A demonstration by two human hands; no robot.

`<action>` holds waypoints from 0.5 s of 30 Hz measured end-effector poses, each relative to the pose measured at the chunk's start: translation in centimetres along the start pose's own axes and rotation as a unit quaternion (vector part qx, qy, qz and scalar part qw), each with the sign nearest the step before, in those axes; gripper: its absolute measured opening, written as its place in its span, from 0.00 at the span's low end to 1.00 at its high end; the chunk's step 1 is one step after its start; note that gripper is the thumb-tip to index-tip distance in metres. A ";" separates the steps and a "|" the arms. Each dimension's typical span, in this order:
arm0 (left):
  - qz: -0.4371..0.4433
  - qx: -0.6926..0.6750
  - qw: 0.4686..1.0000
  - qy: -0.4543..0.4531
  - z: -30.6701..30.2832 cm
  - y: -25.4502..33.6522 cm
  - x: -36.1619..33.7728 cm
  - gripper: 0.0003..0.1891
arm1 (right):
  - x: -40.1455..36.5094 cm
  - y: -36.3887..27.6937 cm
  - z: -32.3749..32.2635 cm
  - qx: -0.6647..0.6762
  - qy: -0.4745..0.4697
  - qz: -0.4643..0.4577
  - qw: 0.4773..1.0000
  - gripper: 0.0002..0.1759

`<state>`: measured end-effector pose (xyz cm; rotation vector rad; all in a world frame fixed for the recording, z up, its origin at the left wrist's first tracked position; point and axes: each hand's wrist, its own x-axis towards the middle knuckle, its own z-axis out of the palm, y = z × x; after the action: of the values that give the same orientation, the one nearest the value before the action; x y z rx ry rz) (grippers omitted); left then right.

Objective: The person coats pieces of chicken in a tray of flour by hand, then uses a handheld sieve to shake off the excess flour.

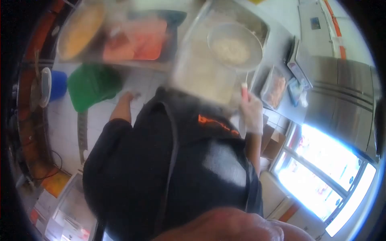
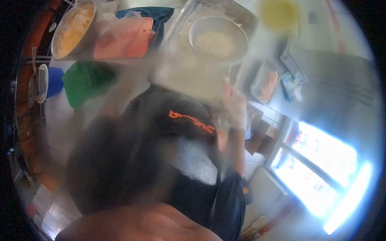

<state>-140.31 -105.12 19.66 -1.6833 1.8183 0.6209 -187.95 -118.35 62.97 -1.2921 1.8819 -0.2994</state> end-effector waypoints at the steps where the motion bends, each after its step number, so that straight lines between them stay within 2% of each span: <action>1: -0.015 -0.021 1.000 0.008 -2.1 0.4 1.1 0.13 | -0.6 0.7 -0.7 -0.010 0.002 -0.007 1.000 0.22; 3: -0.033 -0.056 0.998 0.026 -5.5 2.2 1.8 0.13 | -3.4 4.4 -2.5 -0.075 0.068 -0.096 0.990 0.23; 4: -0.038 -0.040 0.998 0.042 -5.8 2.9 1.3 0.13 | -2.7 5.2 -2.4 -0.087 0.065 -0.171 0.979 0.28; 5: -0.035 -0.011 0.998 0.054 -6.4 2.7 0.0 0.13 | -1.4 5.1 -1.9 -0.082 0.070 -0.159 0.981 0.28; 7: -0.019 -0.009 0.999 0.043 -6.1 2.1 -0.3 0.13 | 1.5 0.1 -0.9 -0.082 0.011 -0.070 0.994 0.24; 8: -0.015 -0.018 0.999 0.036 -5.5 1.8 0.2 0.14 | 1.3 1.2 -0.3 -0.077 0.012 -0.057 0.995 0.24; 10: -0.024 -0.046 0.998 0.043 -5.9 1.9 1.1 0.15 | 2.9 2.3 0.7 -0.119 0.050 -0.175 0.976 0.27; 11: -0.038 -0.061 0.996 0.050 -6.6 3.4 2.3 0.16 | 2.9 1.2 -2.1 -0.115 0.038 -0.020 0.992 0.24; 12: -0.054 -0.092 0.993 0.056 -6.6 3.5 1.8 0.16 | 1.7 3.9 -2.2 -0.128 0.096 -0.089 0.983 0.21; 13: -0.066 -0.131 0.987 0.060 -6.5 3.5 1.0 0.17 | -0.4 1.6 -3.1 -0.094 0.049 -0.017 0.994 0.19; 15: -0.084 -0.263 0.957 0.089 -8.3 4.0 -4.4 0.18 | -0.2 -0.3 -2.8 -0.053 -0.006 0.052 0.997 0.21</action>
<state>-144.98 -107.22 28.55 -2.2799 1.6960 0.9676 -189.74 -119.00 65.06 -1.2569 1.9702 -0.1376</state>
